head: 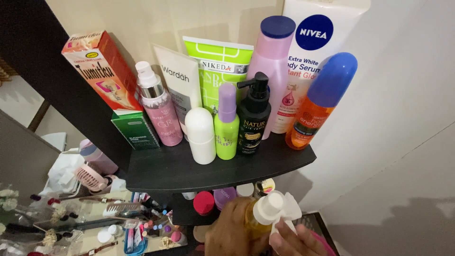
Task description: The person wipes the exterior of several cosmetic bottles and compacts on a vanity shelf using a white tissue. They handle items one at a time, including a blue-capped bottle, a black pump bottle, and a round compact, then place them back on the shelf.
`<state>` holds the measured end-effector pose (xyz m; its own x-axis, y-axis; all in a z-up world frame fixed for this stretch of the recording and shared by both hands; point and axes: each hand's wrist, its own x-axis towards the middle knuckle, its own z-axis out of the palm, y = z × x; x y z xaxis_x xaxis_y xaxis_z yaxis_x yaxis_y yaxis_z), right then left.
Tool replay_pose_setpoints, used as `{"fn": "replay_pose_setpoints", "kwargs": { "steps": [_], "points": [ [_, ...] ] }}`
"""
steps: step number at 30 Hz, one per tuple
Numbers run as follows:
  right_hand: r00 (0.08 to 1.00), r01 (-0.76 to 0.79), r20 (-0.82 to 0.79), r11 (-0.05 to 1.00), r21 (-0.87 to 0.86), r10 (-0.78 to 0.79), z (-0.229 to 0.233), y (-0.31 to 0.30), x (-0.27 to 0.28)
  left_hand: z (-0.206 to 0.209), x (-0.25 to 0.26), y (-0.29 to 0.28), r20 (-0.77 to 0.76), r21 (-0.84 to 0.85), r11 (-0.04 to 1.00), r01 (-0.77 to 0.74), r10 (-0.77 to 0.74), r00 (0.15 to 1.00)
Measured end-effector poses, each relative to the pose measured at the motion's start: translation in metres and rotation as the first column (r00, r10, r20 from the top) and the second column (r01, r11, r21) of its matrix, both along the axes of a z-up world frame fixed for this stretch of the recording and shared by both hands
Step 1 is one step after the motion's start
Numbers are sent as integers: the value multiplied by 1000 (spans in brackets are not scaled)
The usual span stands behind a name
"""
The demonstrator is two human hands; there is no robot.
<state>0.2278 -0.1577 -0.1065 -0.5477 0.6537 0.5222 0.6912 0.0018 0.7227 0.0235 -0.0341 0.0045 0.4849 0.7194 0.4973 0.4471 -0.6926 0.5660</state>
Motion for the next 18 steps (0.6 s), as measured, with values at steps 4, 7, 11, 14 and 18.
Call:
{"fn": "replay_pose_setpoints", "kwargs": {
  "steps": [4, 7, 11, 14, 18],
  "points": [
    [930, -336, -162, 942, -21, 329, 48, 0, 17, 19, 0, 2, -132, -380, 924, 49, -107, 986],
    [849, -432, -394, 891, -137, 351, 58, -11, 50, 20, 6, 6, 102, 129, 967, 218, -231, 968],
    [289, -640, -934, 768, -25, 210, 28, -38, 123, 31, 1, 6, 97, 57, 941, 333, -337, 936],
    [205, -349, -971, 936, 42, 121, 62, 7, 59, 19, -1, 9, 186, -35, 957, 288, -277, 943],
    [-338, 2, -820, 871, -491, -461, 84, 66, -8, 24, 4, 16, 234, 117, 938, 325, -344, 909]
  ]
}}
